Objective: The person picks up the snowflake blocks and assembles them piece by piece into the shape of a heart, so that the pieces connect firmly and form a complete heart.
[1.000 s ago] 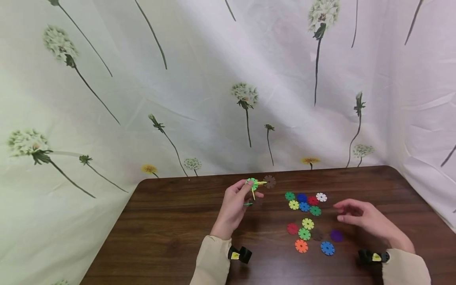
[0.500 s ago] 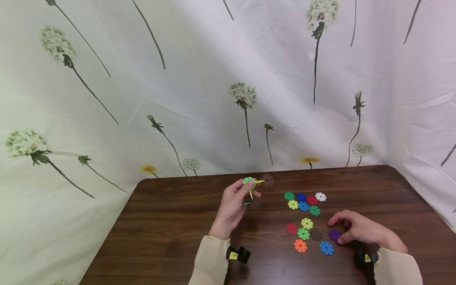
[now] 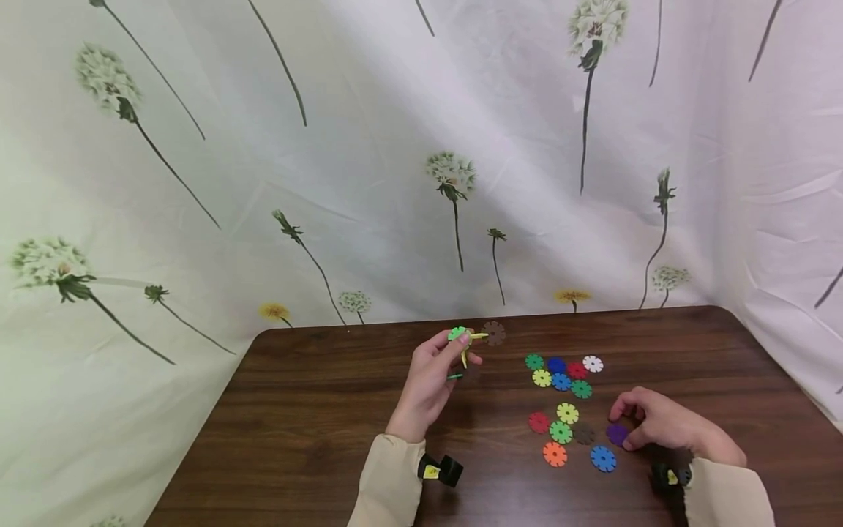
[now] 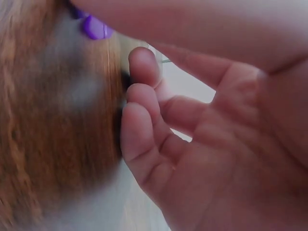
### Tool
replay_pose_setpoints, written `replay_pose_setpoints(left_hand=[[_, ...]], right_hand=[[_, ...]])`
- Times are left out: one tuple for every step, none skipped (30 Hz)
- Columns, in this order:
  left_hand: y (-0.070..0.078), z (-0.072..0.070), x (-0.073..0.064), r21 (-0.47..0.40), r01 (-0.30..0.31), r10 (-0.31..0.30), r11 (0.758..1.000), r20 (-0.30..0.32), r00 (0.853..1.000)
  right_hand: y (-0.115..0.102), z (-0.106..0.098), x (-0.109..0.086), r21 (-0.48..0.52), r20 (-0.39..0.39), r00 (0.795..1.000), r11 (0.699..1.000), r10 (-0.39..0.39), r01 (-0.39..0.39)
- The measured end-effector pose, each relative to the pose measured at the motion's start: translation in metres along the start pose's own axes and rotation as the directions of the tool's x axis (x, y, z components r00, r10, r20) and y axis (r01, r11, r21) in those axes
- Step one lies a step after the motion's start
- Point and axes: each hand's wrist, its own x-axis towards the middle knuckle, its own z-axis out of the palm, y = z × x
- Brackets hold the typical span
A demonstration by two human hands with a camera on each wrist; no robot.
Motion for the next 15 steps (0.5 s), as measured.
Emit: replay_pose_setpoints(left_hand=[[0.0001, 0.0002, -0.0001, 0.002, -0.001, 0.001, 1.0, -0.001, 1.0], [0.0, 0.0001, 0.0001, 0.004, -0.001, 0.001, 1.0, -0.003, 1.0], [0.0, 0.0002, 0.0001, 0.005, 0.0, 0.0, 1.0, -0.006, 1.0], [0.0, 0.0004, 0.0, 0.005, 0.002, -0.002, 1.0, -0.01, 1.0], [0.0001, 0.0005, -0.0001, 0.006, 0.003, -0.003, 1.0, -0.013, 1.0], [0.0001, 0.0006, 0.0, 0.006, 0.003, -0.003, 1.0, -0.014, 1.0], [0.0, 0.0005, 0.0, 0.007, 0.004, -0.004, 1.0, -0.016, 1.0], [0.0, 0.0005, 0.0001, 0.008, 0.006, -0.006, 1.0, -0.018, 1.0], [0.0001, 0.0007, -0.0001, 0.008, 0.008, -0.008, 1.0, -0.021, 1.0], [0.0001, 0.0006, 0.0, 0.01, 0.009, -0.008, 1.0, -0.022, 1.0], [0.0, 0.0005, 0.0001, 0.011, 0.01, -0.009, 1.0, -0.023, 1.0], [-0.0001, 0.0004, 0.0002, 0.013, 0.011, -0.011, 1.0, -0.025, 1.0], [-0.0002, 0.0003, 0.0003, 0.013, 0.013, -0.012, 1.0, -0.027, 1.0], [-0.0002, 0.0002, 0.0005, 0.014, 0.013, -0.013, 1.0, -0.029, 1.0], [-0.0003, 0.0001, 0.0006, 0.015, 0.013, -0.013, 1.0, -0.029, 1.0]], right_hand=[[-0.0005, 0.0, 0.0002, -0.001, -0.002, 1.0, 1.0, 0.007, -0.007], [-0.0011, -0.0001, 0.0004, -0.002, -0.003, 1.0, 1.0, 0.013, -0.013], [-0.0017, -0.0001, 0.0005, -0.004, -0.004, 1.0, 1.0, 0.019, -0.019], [-0.0022, -0.0001, 0.0006, -0.007, -0.004, 1.0, 1.0, 0.023, -0.023], [-0.0026, -0.0001, 0.0007, -0.012, -0.004, 1.0, 1.0, 0.027, -0.027], [-0.0029, -0.0001, 0.0009, -0.016, -0.003, 1.0, 1.0, 0.027, -0.027], [-0.0032, -0.0002, 0.0012, -0.018, -0.002, 1.0, 0.999, 0.028, -0.028], [-0.0033, -0.0002, 0.0015, -0.022, -0.002, 1.0, 0.999, 0.027, -0.027], [-0.0032, -0.0002, 0.0019, -0.028, -0.002, 1.0, 0.999, 0.026, -0.027], [-0.003, -0.0002, 0.0022, -0.034, -0.002, 1.0, 0.999, 0.024, -0.024], [-0.0029, -0.0002, 0.0026, -0.036, -0.001, 1.0, 0.999, 0.024, -0.024], [-0.0026, -0.0001, 0.0032, -0.037, -0.001, 1.0, 0.999, 0.029, -0.029], [-0.0024, 0.0, 0.0037, -0.04, -0.002, 0.999, 0.999, 0.034, -0.034], [-0.0021, 0.0002, 0.0041, -0.044, -0.004, 0.999, 0.998, 0.038, -0.038], [-0.0017, 0.0005, 0.0045, -0.046, -0.004, 0.999, 0.998, 0.042, -0.042]])
